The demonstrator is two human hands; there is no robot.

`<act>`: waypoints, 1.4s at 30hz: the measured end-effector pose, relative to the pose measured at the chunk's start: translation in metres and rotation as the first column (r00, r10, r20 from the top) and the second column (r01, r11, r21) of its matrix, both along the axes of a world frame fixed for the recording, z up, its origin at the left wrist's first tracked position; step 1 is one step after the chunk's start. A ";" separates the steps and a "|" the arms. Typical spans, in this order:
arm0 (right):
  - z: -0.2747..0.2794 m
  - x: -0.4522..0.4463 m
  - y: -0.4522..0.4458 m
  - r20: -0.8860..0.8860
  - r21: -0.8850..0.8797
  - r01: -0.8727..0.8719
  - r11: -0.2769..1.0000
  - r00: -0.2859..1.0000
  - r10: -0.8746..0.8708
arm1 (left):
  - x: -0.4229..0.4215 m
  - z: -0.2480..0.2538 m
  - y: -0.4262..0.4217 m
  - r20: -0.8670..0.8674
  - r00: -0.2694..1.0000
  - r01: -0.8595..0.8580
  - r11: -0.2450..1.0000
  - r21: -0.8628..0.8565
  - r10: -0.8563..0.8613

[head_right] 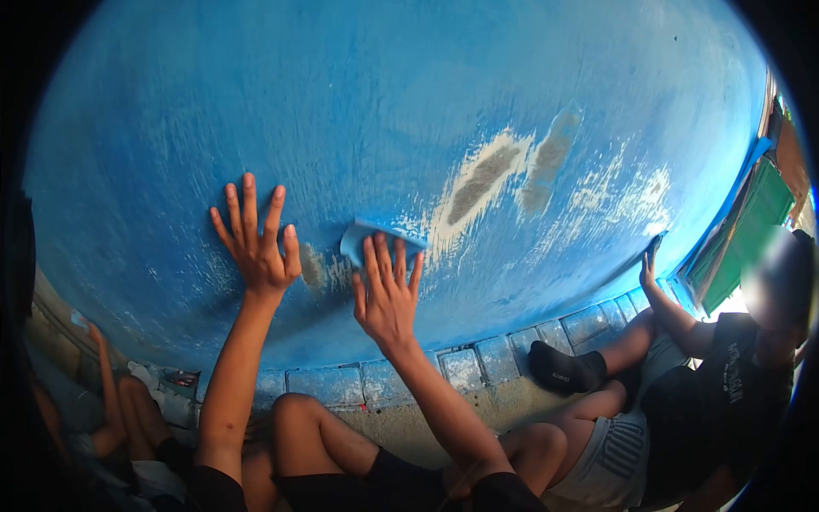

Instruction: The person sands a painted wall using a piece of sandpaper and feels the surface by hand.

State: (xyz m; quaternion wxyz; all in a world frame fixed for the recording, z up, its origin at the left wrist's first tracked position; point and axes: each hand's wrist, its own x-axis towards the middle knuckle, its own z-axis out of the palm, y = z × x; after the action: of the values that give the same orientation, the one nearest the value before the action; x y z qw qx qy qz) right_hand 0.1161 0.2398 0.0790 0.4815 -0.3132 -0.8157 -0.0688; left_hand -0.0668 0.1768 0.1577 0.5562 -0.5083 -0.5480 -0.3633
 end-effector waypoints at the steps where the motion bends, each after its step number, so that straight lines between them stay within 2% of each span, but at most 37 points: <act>1: 0.013 0.000 0.001 -0.036 0.006 0.007 1.000 0.999 -0.007 | 0.000 0.001 0.000 -0.006 1.000 0.002 1.000 0.007 -0.002; 4: 0.020 -0.001 -0.003 -0.082 -0.009 0.005 1.000 0.997 -0.006 | -0.001 0.000 0.001 -0.009 1.000 0.007 1.000 0.013 -0.006; 8: -0.052 -0.003 -0.016 0.040 -0.088 -0.030 0.996 0.999 0.033 | 0.000 0.000 0.000 0.007 1.000 0.010 1.000 0.002 -0.010; 10: -0.071 -0.003 -0.020 0.059 -0.111 -0.026 0.993 0.998 0.032 | 0.000 0.000 -0.001 0.002 1.000 0.007 1.000 0.002 -0.007; 13: -0.057 -0.005 -0.020 0.074 -0.138 -0.013 0.990 0.997 0.024 | 0.000 0.000 -0.002 0.001 1.000 0.008 1.000 0.000 -0.008; 15: -0.026 -0.009 -0.014 -0.011 -0.023 -0.017 1.000 1.000 0.017 | 0.000 0.000 0.000 0.007 1.000 0.011 1.000 0.004 -0.011; 19: 0.013 -0.015 -0.013 -0.069 0.007 -0.010 1.000 0.998 0.010 | 0.000 -0.002 0.001 0.047 0.999 0.024 0.999 0.024 -0.025; 25: -0.061 -0.014 -0.023 0.052 -0.052 -0.025 0.998 0.998 0.028 | 0.000 -0.002 0.000 0.053 0.998 0.017 1.000 0.014 -0.018; 29: -0.047 -0.014 -0.025 0.049 -0.102 -0.016 0.995 0.999 0.021 | -0.001 -0.002 0.000 0.049 0.999 0.018 1.000 0.013 -0.019; 31: -0.018 -0.016 -0.019 0.016 -0.023 -0.010 1.000 1.000 0.011 | -0.001 0.000 -0.001 0.031 0.999 0.015 1.000 0.004 -0.015; 32: -0.003 -0.019 -0.018 -0.073 -0.015 -0.014 1.000 0.997 0.013 | -0.001 0.000 -0.002 0.013 1.000 0.009 1.000 -0.005 -0.008; 34: 0.006 -0.021 -0.013 -0.089 0.005 -0.008 1.000 0.996 0.008 | -0.001 0.000 -0.002 0.012 1.000 0.005 1.000 -0.004 -0.005; 37: 0.001 -0.021 -0.010 -0.100 0.046 0.001 0.999 0.995 0.004 | -0.001 0.000 -0.002 0.012 1.000 0.000 1.000 -0.004 0.000; 42: -0.010 -0.018 -0.013 -0.084 0.001 0.010 1.000 0.996 -0.010 | -0.001 -0.001 -0.002 0.013 1.000 -0.007 1.000 -0.015 0.007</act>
State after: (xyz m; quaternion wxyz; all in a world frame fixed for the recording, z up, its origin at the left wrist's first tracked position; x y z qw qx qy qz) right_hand 0.0982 0.2272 0.0688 0.5154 -0.3195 -0.7930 -0.0588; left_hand -0.0677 0.1748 0.1567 0.5499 -0.5083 -0.5561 -0.3605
